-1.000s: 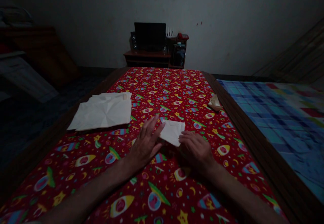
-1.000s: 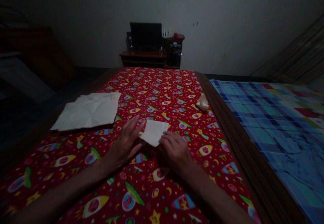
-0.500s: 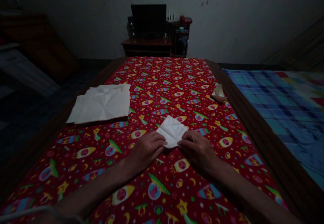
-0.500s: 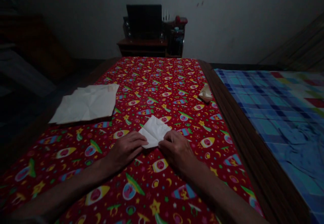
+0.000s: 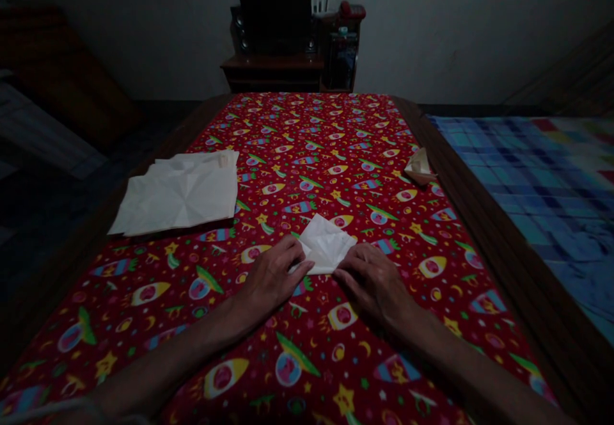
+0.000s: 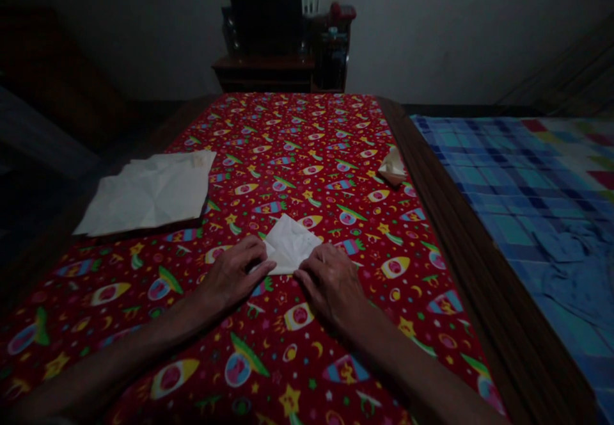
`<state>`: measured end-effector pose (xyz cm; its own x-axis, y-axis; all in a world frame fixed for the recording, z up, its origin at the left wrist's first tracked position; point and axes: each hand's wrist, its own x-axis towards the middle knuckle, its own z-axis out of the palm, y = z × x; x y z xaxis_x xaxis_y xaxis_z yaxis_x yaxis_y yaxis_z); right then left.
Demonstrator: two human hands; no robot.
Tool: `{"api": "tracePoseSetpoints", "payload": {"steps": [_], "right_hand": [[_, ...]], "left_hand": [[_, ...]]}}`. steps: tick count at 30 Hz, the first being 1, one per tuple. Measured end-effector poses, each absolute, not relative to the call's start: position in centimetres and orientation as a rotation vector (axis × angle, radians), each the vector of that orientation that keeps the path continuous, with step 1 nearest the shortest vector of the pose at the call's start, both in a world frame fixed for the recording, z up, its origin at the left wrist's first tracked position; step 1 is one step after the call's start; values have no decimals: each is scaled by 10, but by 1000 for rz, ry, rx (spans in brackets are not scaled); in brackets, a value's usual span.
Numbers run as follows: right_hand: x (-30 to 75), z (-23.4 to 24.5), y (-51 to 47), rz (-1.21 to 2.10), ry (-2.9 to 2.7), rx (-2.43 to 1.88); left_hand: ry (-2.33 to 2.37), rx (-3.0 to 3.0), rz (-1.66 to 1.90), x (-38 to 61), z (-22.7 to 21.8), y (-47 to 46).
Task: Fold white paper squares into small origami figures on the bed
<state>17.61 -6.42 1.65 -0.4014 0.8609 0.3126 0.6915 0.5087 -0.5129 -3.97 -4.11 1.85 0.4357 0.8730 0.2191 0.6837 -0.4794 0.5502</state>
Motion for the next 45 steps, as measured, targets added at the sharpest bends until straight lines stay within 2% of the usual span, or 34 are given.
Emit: {"api": "tracePoseSetpoints", "payload": {"steps": [19,25,32,34,40,45], "right_hand": [[172,12,-64,267,-2249,-1341],[172,13,-65,262,-2263,-1284],[184,14,-62,492,-1857,-1352],[188,17,-62,440,-1891,-1355],[183,23,-75,-7,-2591,-1194],[177,19,-80,-185,-2731,-1221]], "left_hand": [[1281,2313,681,-42,21,-46],[1228,2680,516,-40,28,-54],[1047,2831,409,-41,28,-57],[1024,2835,426,-41,27,-56],[1020,2874,314,-40,30,-59],[1032,2935,159,-41,32,-66]]}}
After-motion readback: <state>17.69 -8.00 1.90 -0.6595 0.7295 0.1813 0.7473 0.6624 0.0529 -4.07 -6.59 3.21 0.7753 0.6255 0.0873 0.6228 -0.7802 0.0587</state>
